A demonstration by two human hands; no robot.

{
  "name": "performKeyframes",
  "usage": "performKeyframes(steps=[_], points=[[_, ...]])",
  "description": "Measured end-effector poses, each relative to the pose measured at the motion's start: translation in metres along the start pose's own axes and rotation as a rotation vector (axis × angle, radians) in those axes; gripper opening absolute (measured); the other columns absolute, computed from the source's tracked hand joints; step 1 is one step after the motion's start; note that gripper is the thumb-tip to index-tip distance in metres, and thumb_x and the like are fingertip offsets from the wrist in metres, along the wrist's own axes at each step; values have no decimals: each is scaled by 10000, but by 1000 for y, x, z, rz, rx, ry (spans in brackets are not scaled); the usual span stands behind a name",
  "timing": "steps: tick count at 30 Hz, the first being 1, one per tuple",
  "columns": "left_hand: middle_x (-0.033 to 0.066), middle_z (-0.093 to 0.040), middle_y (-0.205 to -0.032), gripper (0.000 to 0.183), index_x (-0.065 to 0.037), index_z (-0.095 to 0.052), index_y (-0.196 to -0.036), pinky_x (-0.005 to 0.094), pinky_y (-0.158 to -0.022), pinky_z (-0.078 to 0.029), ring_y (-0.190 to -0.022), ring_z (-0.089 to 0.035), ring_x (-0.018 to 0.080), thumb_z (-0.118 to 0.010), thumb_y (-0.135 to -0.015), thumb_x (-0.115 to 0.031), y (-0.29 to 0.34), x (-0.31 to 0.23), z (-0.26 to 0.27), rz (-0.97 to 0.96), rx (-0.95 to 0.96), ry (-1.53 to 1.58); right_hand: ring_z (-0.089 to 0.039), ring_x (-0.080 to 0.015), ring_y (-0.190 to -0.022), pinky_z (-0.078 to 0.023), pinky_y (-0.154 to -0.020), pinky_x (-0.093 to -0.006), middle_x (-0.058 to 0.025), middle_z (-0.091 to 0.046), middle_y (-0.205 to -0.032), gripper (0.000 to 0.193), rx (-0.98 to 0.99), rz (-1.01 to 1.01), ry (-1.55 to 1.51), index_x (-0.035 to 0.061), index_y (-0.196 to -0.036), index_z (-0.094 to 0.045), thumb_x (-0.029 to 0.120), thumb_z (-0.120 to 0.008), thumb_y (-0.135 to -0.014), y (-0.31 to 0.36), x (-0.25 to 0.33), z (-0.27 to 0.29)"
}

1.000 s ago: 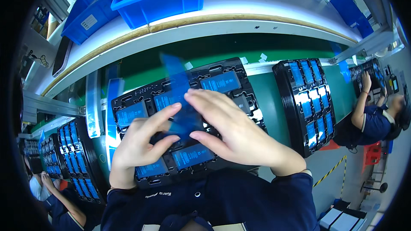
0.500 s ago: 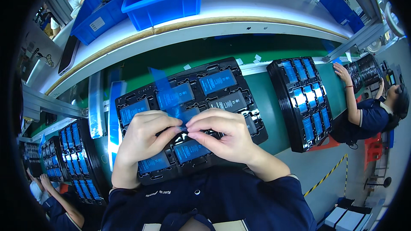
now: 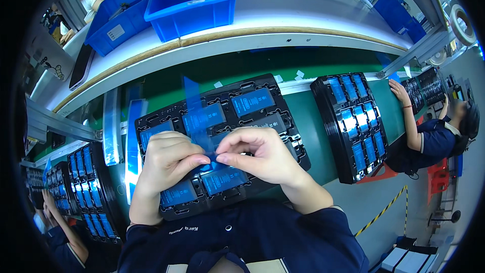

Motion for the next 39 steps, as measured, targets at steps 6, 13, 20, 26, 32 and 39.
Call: performKeyframes(steps=[6,13,20,26,32,39], points=[[122,-634,-613,463,22,-659,-669,327,-510,-445,-519,-599,218,-448,-998,-227,13,11,9,208,-343,230,-634,-95,-781,-507,-677,-224,-67,-683,-904,111,-477,354,50,-3,-947,-671,-43,-682,-845,11,11,54],[99,-664,-683,572,38,-674,-723,257,-514,-350,-548,-526,115,-332,-1048,-287,6,8,10,307,-397,227,-612,-54,-702,-475,-611,-195,-28,-681,-822,179,-474,7,200,-1,-1024,-679,-15,-697,-846,22,-7,96],[100,-673,-700,560,38,-678,-751,258,-522,-351,-553,-522,109,-332,-1046,-289,7,11,9,312,-382,255,-636,-51,-736,-490,-648,-161,-53,-695,-845,236,-505,-31,271,-35,-1033,-684,-54,-733,-803,10,-13,84],[87,-667,-693,550,35,-683,-757,252,-507,-330,-531,-487,90,-337,-1044,-282,7,9,10,333,-363,249,-647,-60,-740,-507,-673,-168,-70,-703,-856,228,-508,-43,256,-37,-1018,-692,-51,-741,-797,11,-14,84],[70,-656,-675,541,31,-688,-761,250,-498,-314,-521,-468,78,-349,-1042,-283,7,9,8,342,-373,243,-648,-62,-739,-511,-682,-173,-66,-703,-853,230,-503,-46,271,-32,-1016,-693,-51,-743,-793,12,-15,85],[68,-642,-653,510,37,-688,-765,256,-499,-315,-519,-465,85,-382,-1033,-269,6,9,9,345,-349,233,-644,-57,-733,-509,-676,-173,-58,-702,-847,227,-494,-34,265,-29,-1014,-695,-43,-747,-793,12,-14,84]])
Point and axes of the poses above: each hand's wrist, its own y-axis away from the middle knuckle, its own z-axis out of the back of the hand, x = y × z, the point moved 1 cm from there along -y, towards the middle knuckle
